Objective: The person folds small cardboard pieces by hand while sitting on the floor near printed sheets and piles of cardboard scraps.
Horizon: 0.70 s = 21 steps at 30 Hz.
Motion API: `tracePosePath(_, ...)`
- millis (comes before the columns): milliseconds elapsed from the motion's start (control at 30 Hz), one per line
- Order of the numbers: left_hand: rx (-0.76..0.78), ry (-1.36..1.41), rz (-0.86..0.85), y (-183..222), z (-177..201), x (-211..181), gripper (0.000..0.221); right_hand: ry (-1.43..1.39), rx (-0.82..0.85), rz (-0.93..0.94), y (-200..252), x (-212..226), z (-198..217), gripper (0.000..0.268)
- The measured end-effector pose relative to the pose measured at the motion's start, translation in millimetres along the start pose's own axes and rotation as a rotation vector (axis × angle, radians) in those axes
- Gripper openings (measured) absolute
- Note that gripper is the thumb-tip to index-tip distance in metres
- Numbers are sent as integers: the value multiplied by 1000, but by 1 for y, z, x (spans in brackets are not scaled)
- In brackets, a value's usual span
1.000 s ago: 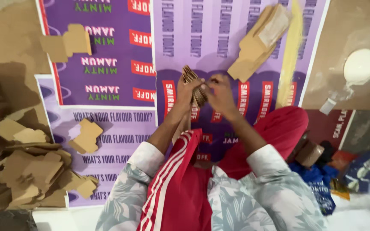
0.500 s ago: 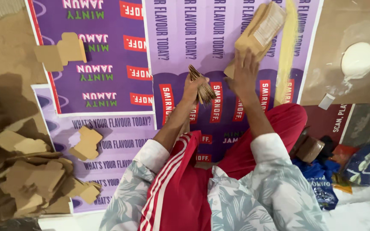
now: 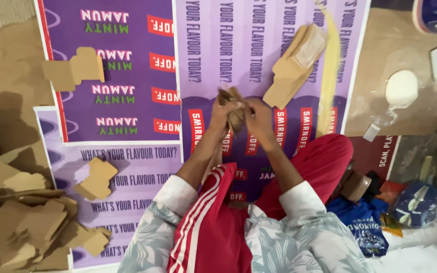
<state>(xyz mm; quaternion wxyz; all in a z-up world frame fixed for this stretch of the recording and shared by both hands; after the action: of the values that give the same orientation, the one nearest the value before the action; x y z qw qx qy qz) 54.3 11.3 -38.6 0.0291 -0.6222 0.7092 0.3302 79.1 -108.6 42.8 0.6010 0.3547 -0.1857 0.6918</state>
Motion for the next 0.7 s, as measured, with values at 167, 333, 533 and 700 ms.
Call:
tracePosePath(167,-236,-256,-162,-13,4,-45,51,137,60,294,1,83,1,57)
tracePosePath(333,5,-281,-9,24,5,-67,53,-202,215,-50,-29,41,-3,47)
tracePosePath(533,-165,-1075,-210,49,-27,-86,52,-310,-368,-312,-41,-75,-49,52)
tracePosePath(700,-70,-1023,-424,68,-40,-100,46,-495,-374,-539,-24,-64,-61,69)
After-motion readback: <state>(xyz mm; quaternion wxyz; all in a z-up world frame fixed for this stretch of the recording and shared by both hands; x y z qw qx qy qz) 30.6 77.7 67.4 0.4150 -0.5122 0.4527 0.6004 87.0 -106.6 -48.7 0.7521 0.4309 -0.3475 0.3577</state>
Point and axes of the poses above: each hand's wrist, its own y-axis away from the middle knuckle, its own z-axis out of the back of the hand, x = y × z, the point moved 7 cm from there along -y, towards the middle knuckle, and after that the axes turned 5 degrees about y, right-handed, at the moved point
